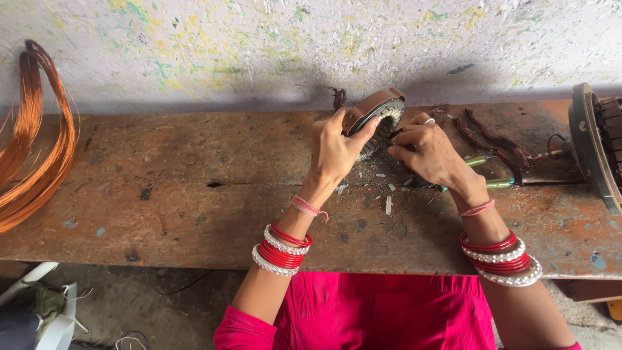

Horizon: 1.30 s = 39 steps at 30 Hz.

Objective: The person removes old copper wire from a motor armature by hand and with pliers. They pull and cut the wire from the slots, accumulating a pile of removed wire on the table.

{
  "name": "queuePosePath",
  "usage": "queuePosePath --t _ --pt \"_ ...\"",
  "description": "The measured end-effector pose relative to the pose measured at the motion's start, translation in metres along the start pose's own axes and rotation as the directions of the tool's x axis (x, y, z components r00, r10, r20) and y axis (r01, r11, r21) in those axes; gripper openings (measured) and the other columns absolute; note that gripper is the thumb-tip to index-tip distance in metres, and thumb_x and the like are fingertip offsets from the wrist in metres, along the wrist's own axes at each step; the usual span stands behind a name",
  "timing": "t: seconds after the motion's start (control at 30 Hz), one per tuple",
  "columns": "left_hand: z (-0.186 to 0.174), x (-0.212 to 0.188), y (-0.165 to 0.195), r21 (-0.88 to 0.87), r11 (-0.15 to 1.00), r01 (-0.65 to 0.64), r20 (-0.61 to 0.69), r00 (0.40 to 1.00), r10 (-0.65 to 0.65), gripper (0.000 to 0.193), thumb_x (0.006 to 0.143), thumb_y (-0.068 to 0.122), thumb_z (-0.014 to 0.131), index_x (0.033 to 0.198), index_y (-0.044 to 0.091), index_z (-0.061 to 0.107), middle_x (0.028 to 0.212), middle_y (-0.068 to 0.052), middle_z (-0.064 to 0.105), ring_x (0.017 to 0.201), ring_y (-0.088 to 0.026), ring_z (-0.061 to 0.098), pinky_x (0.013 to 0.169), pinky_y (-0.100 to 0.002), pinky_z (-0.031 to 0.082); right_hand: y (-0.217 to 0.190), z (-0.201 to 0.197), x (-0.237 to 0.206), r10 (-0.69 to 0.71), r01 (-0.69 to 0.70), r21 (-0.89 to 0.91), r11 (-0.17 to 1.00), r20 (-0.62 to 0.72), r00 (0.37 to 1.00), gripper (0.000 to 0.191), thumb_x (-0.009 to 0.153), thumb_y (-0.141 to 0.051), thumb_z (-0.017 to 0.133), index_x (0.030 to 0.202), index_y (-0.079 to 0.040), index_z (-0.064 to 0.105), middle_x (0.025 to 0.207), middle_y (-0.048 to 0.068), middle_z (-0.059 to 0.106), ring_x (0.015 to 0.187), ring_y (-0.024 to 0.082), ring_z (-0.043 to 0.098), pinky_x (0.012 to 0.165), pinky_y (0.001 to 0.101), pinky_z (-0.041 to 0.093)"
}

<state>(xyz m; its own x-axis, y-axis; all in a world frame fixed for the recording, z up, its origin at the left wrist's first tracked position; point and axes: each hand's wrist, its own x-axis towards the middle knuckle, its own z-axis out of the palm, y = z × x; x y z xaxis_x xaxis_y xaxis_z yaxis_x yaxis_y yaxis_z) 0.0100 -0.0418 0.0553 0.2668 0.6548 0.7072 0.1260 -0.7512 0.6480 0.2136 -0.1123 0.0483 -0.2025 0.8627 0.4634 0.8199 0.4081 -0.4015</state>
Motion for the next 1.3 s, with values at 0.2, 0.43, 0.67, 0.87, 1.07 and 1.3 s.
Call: queuePosePath --t 0.2,0.43,0.67,0.87,1.07,1.3 --pt "-0.001 -0.002 0.003 -0.045 0.997 0.07 0.011 0.998 -0.07 0.024 0.094 0.029 0.075 0.091 0.004 0.072 0.073 -0.005 0.075 0.061 -0.012 0.071 0.055 -0.027 0.052 0.003 -0.011 -0.009 0.277 -0.277 0.044 0.96 0.025 0.961 0.025 0.095 -0.026 0.072 0.093 -0.002 0.078 0.078 0.015 0.073 0.074 0.028 0.064 0.071 0.044 0.051" --pt "0.002 -0.001 0.004 0.013 0.996 0.083 0.024 0.996 -0.084 0.026 0.093 0.032 0.075 0.09 0.007 0.075 0.074 -0.004 0.076 0.062 -0.012 0.071 0.058 -0.028 0.052 0.004 -0.027 -0.013 0.326 -0.304 0.225 0.926 -0.067 0.943 0.028 0.093 -0.026 0.077 0.104 0.001 0.077 0.094 0.015 0.077 0.085 0.021 0.073 0.076 0.0362 0.056" --pt "0.003 -0.001 0.003 0.008 0.991 0.132 0.058 0.99 -0.132 0.029 0.092 0.036 0.075 0.09 0.007 0.074 0.074 -0.005 0.076 0.063 -0.013 0.073 0.057 -0.028 0.053 0.008 -0.02 -0.013 0.342 -0.33 0.254 0.909 -0.007 0.94 0.019 0.082 -0.012 0.082 0.099 -0.005 0.08 0.086 0.008 0.078 0.073 0.016 0.072 0.067 0.0315 0.058" --pt "0.002 0.003 -0.001 -0.04 0.982 0.187 0.121 0.976 -0.181 0.035 0.092 0.043 0.072 0.09 0.008 0.075 0.072 -0.004 0.076 0.059 -0.012 0.072 0.055 -0.027 0.054 0.012 -0.011 -0.012 0.24 -0.234 0.052 0.971 -0.209 0.948 0.014 0.085 -0.009 0.082 0.099 -0.007 0.08 0.091 0.008 0.078 0.073 0.018 0.072 0.068 0.0326 0.056" --pt "0.002 -0.001 0.003 -0.043 0.986 0.158 0.089 0.984 -0.154 0.031 0.094 0.038 0.073 0.089 0.007 0.074 0.07 -0.003 0.075 0.058 -0.01 0.069 0.054 -0.026 0.049 0.001 -0.013 -0.011 0.259 -0.279 -0.063 0.958 -0.227 0.939 0.015 0.085 -0.016 0.083 0.1 -0.013 0.081 0.094 0.006 0.078 0.08 0.02 0.072 0.073 0.0353 0.056" --pt "0.002 -0.001 0.008 -0.044 0.991 0.124 0.037 0.992 -0.122 0.026 0.093 0.033 0.075 0.089 0.007 0.074 0.072 -0.003 0.076 0.061 -0.01 0.07 0.056 -0.026 0.051 -0.02 -0.014 -0.007 0.005 -0.048 -0.279 0.959 -0.153 0.988 0.034 0.073 -0.029 0.087 0.101 -0.011 0.077 0.1 0.006 0.075 0.093 0.024 0.069 0.081 0.0382 0.056"
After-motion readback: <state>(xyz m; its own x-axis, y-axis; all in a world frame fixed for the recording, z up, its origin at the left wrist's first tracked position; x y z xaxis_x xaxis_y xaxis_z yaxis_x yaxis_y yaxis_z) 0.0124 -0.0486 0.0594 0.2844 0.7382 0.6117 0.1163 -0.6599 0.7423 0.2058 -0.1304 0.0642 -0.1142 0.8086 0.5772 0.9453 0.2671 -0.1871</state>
